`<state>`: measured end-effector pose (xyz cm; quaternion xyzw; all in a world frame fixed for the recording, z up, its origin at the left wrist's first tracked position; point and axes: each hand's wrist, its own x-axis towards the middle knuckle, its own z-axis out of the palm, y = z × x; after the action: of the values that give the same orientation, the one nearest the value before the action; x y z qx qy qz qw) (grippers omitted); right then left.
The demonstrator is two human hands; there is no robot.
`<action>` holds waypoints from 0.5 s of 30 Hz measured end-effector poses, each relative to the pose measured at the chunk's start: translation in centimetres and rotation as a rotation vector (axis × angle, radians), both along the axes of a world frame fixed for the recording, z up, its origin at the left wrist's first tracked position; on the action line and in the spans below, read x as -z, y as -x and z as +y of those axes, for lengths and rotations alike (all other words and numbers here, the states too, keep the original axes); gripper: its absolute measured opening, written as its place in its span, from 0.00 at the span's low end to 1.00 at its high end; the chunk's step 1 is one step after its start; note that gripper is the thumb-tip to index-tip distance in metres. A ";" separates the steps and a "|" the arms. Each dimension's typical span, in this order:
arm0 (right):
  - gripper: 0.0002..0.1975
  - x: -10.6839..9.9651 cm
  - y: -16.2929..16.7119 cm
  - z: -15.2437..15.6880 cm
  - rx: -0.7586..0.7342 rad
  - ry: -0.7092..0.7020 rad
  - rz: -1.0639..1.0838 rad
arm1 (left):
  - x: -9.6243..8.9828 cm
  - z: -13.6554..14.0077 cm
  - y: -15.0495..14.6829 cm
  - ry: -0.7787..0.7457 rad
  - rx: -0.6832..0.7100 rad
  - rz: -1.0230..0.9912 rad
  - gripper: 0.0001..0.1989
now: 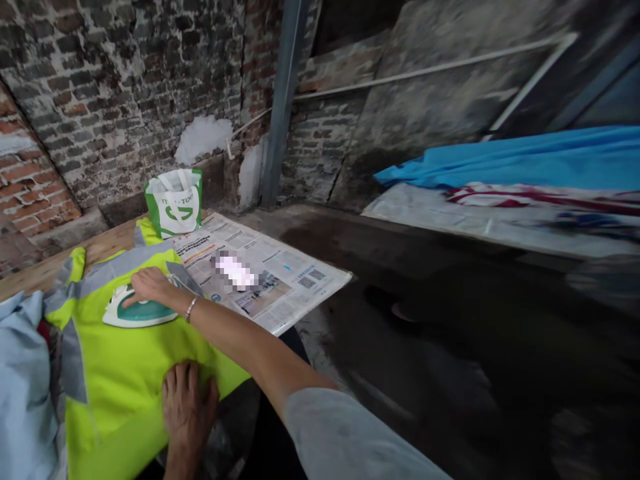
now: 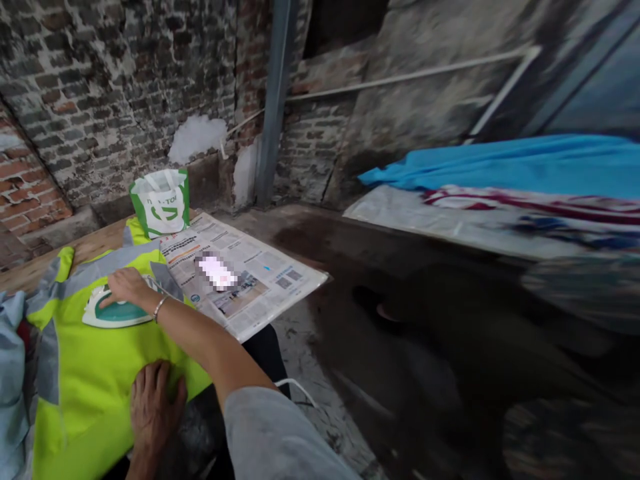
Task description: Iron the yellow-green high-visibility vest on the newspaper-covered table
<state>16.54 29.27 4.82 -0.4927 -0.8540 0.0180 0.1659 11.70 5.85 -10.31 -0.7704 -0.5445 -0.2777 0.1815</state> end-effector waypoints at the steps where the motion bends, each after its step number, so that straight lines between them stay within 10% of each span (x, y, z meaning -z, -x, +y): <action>1: 0.35 0.1 -0.5 -1.1 -0.012 0.001 -0.005 | 0.1 0.1 0.0 0.002 -0.005 0.000 0.11; 8: 0.36 0.2 -3.5 -7.4 -0.091 -0.017 -0.078 | -0.3 0.4 0.3 0.030 -0.015 0.045 0.10; 15: 0.33 0.9 -1.6 -3.4 -0.030 -0.097 0.019 | -1.2 0.4 0.9 -0.030 0.043 0.143 0.11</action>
<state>18.15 25.82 3.90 -0.4709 -0.8596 -0.0163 0.1976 10.77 6.24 -9.15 -0.7970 -0.5091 -0.2340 0.2254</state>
